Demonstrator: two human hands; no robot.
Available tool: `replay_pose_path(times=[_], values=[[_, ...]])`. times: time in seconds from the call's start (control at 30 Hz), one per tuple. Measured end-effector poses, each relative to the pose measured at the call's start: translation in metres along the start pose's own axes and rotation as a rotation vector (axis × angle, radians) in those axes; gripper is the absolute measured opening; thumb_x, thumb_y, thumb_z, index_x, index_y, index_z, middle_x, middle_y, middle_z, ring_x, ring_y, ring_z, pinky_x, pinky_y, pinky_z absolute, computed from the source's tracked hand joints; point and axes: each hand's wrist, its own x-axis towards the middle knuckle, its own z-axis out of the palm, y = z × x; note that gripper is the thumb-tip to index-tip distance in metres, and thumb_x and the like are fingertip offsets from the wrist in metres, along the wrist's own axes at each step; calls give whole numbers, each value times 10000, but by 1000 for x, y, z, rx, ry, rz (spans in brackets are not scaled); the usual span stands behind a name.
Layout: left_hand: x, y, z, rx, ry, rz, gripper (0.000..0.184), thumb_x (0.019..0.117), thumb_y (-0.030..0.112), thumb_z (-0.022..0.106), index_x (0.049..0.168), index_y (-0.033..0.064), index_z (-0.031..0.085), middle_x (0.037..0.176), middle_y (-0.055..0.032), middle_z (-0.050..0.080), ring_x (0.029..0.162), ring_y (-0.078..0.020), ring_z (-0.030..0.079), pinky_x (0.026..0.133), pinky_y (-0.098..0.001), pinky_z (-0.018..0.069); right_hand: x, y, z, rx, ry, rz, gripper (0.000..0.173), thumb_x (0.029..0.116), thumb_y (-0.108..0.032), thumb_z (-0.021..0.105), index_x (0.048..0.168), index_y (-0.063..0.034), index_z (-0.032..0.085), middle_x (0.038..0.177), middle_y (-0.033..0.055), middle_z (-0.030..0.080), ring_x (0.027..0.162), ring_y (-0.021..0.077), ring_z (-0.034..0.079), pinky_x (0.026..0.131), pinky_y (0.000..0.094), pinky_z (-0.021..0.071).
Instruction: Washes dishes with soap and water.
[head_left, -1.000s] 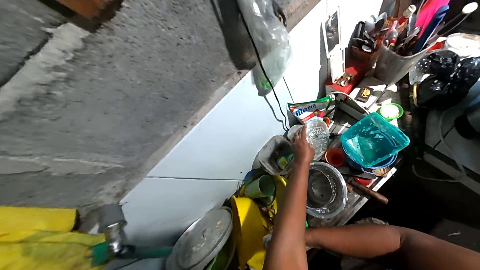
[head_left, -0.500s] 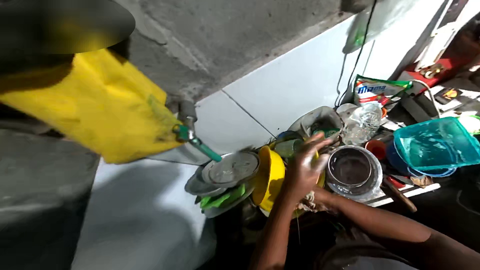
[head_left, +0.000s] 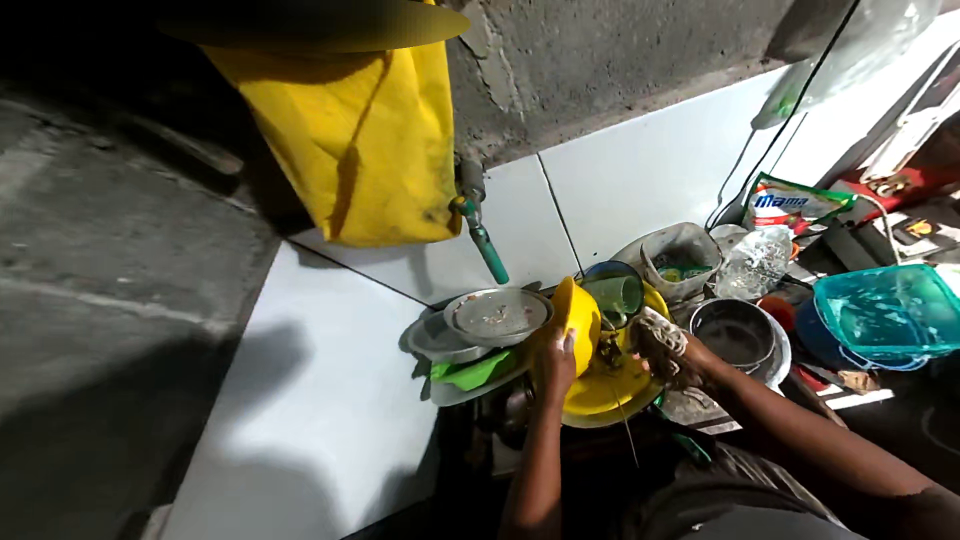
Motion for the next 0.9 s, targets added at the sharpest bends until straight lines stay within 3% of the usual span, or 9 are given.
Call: replay_pose_path(times=[0.23,0.33,0.43,0.47,0.57,0.63,0.73,0.8,0.9], values=[[5,4,-42,-511,161,-129,427,1109,248,405,1348,-65,570,1333,-236,600,1250,-259,570,1082,-436,441,-11,-13,1,-111,24,-160,362,1129,-284,324,1239,-34,560,952,71,693,770,157,685,655,297,586],[-10,14,-44,-562,170,-125,440,1110,248,406,1395,-64,528,1376,-238,572,1277,-246,555,1094,-407,437,-13,-35,19,-190,76,-336,348,1114,-187,382,1344,26,532,1121,125,681,968,181,686,839,338,592],[-29,29,-33,-415,159,17,393,1085,157,437,1359,-107,535,1294,-266,614,1231,-280,588,1079,-419,448,-2,-36,54,-588,33,-692,444,947,-133,661,1342,42,557,1196,120,663,1006,138,668,877,314,577],[-36,33,-27,-354,174,87,363,1044,84,483,1332,-126,548,1258,-271,636,1210,-296,608,1075,-427,459,3,-35,69,-778,-2,-779,518,894,-191,755,1328,37,588,1323,143,626,1133,171,647,977,351,555],[-54,28,-5,-317,302,344,323,940,-17,524,1206,-178,611,1118,-282,685,1092,-286,667,1009,-403,508,24,-31,95,-1233,38,-878,438,980,-418,602,1313,-149,693,1464,80,601,1336,266,580,1113,525,455],[-60,20,-1,-341,392,453,302,972,21,515,1149,-195,630,1019,-271,697,976,-224,691,931,-335,539,44,-51,94,-1074,13,-762,396,1044,-298,555,1396,-136,639,1439,59,623,1307,228,599,1113,492,462],[-74,10,-3,-343,441,496,319,979,54,505,1100,-210,637,937,-240,700,884,-93,679,870,-208,525,63,-65,86,-792,-35,-541,363,1046,-132,553,1403,-89,601,1309,165,664,1143,295,653,1000,523,512],[-72,6,-7,-327,443,476,301,970,43,510,1091,-201,638,934,-235,697,882,-100,675,862,-212,526,49,-50,101,-967,-13,-603,450,954,-131,662,1403,-127,622,1344,149,662,1184,334,650,1006,588,510],[-73,-2,-14,-347,437,464,285,888,-30,506,1084,-197,628,972,-221,699,938,-88,670,896,-218,525,13,-26,126,-1239,-24,-875,405,998,-348,588,1353,-181,686,1484,56,593,1353,297,569,1082,543,480]])
